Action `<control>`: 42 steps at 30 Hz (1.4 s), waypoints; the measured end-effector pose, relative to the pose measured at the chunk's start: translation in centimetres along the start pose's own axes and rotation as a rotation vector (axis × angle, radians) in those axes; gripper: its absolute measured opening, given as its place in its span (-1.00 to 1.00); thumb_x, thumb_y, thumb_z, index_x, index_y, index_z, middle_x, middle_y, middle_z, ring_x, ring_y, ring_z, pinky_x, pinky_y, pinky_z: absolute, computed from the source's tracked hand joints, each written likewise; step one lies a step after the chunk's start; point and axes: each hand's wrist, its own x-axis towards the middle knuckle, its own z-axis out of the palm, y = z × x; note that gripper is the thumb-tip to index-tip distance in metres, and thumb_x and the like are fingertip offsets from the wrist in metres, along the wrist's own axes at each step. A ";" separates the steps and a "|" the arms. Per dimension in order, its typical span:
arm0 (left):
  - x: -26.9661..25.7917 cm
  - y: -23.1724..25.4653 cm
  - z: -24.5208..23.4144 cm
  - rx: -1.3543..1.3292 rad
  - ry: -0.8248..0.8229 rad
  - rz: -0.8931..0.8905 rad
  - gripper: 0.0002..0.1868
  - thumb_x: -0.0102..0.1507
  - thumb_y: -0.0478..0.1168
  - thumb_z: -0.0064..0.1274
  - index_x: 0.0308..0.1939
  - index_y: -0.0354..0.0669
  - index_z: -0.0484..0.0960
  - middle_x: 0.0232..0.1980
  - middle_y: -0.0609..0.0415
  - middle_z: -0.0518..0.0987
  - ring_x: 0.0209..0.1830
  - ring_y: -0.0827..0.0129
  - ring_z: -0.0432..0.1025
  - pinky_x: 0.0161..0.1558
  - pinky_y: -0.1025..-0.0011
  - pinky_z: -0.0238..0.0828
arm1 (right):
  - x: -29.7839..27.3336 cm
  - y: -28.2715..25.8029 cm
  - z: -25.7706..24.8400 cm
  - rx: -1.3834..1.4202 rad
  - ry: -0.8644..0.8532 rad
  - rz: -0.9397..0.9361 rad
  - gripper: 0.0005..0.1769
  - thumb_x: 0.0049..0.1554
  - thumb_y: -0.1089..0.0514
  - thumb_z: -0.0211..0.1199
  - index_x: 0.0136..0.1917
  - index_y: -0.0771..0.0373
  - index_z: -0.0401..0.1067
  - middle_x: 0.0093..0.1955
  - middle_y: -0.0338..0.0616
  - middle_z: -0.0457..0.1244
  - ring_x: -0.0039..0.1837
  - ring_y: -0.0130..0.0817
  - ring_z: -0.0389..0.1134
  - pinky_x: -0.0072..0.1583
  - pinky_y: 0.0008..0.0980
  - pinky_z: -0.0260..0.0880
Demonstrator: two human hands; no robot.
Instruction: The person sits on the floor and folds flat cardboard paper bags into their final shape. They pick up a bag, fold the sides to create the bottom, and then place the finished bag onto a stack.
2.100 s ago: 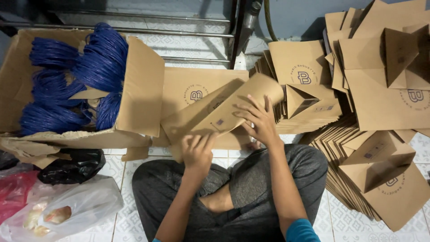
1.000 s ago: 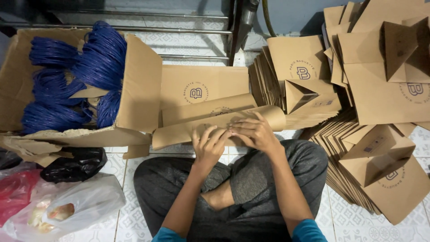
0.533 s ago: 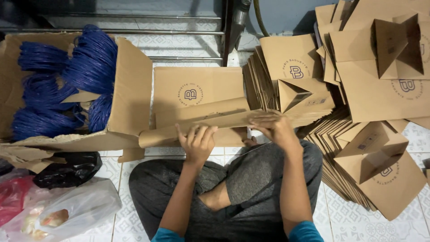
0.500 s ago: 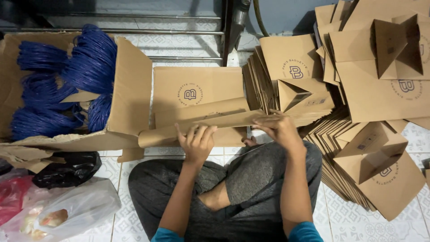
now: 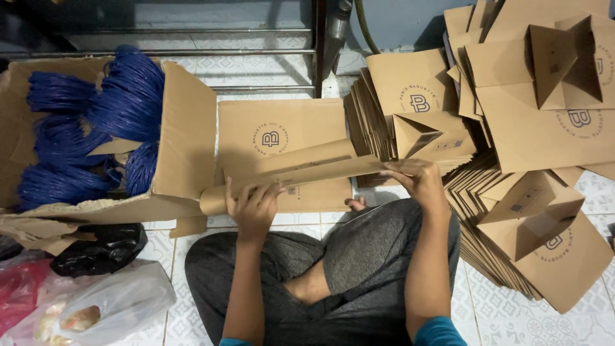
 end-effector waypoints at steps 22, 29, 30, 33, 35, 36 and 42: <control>-6.1 5.5 -2.6 -0.213 -0.798 0.251 -0.51 0.16 -0.41 0.08 0.21 -0.38 0.52 0.14 -0.09 0.61 0.03 0.20 0.53 -0.42 0.30 0.58 | 2.0 -5.2 11.1 0.712 0.182 0.472 0.24 0.09 0.14 0.40 0.71 0.05 -0.44 -0.16 -0.12 0.35 -0.23 -0.54 0.33 -0.12 -0.52 0.41; -3.4 7.7 -0.4 -0.362 -0.447 0.128 -0.74 0.28 -0.31 0.13 0.05 -0.19 0.70 -0.01 -0.09 0.70 -0.07 0.28 0.63 -0.23 0.48 0.62 | -1.1 7.6 12.7 0.586 0.424 0.539 -0.70 0.07 0.21 0.53 0.10 0.13 0.61 -0.21 -0.09 0.44 -0.22 -0.40 0.47 -0.17 -0.42 0.54; -3.1 7.8 0.1 -0.413 -0.421 0.092 -0.72 0.29 -0.31 0.12 0.09 -0.21 0.70 0.02 -0.10 0.70 -0.05 0.27 0.63 -0.22 0.45 0.63 | -1.0 8.0 12.2 0.554 0.476 0.526 -0.72 0.05 0.20 0.57 0.05 0.07 0.63 -0.27 -0.17 0.44 -0.26 -0.48 0.44 -0.19 -0.50 0.51; -4.5 7.7 2.3 -0.397 -0.290 0.061 -0.69 0.21 -0.35 0.22 0.04 -0.14 0.73 0.00 0.00 0.72 -0.07 0.36 0.63 -0.19 0.53 0.62 | 1.0 2.4 9.0 0.605 0.655 0.530 -0.78 0.07 0.29 0.55 -0.29 0.11 0.53 -0.54 -0.34 0.24 -0.43 -0.59 0.32 -0.32 -0.64 0.33; -5.3 7.3 2.8 -0.439 -0.277 0.068 -0.69 0.19 -0.39 0.22 0.03 -0.21 0.72 0.01 -0.07 0.71 -0.06 0.29 0.63 -0.19 0.48 0.62 | 0.4 5.7 8.2 0.649 0.713 0.553 -0.86 0.08 0.27 0.54 -0.19 0.17 0.57 -0.49 -0.30 0.28 -0.37 -0.55 0.37 -0.27 -0.55 0.43; -5.7 7.1 3.1 -0.476 -0.259 0.069 -0.68 0.17 -0.43 0.23 0.01 -0.27 0.72 0.01 -0.14 0.70 -0.05 0.22 0.63 -0.19 0.42 0.63 | 0.3 7.3 7.8 0.694 0.765 0.569 -0.88 0.10 0.25 0.53 -0.09 0.23 0.61 -0.44 -0.26 0.33 -0.32 -0.51 0.42 -0.21 -0.47 0.53; -8.4 5.8 3.7 -0.539 -0.276 0.053 -0.71 0.16 -0.50 0.21 -0.03 -0.35 0.72 0.01 -0.20 0.69 0.00 0.14 0.62 -0.12 0.34 0.64 | -1.1 12.4 4.2 0.839 0.993 0.544 -0.82 0.13 0.29 0.48 0.00 0.33 0.56 -0.23 0.01 0.43 -0.19 -0.27 0.53 -0.16 -0.29 0.63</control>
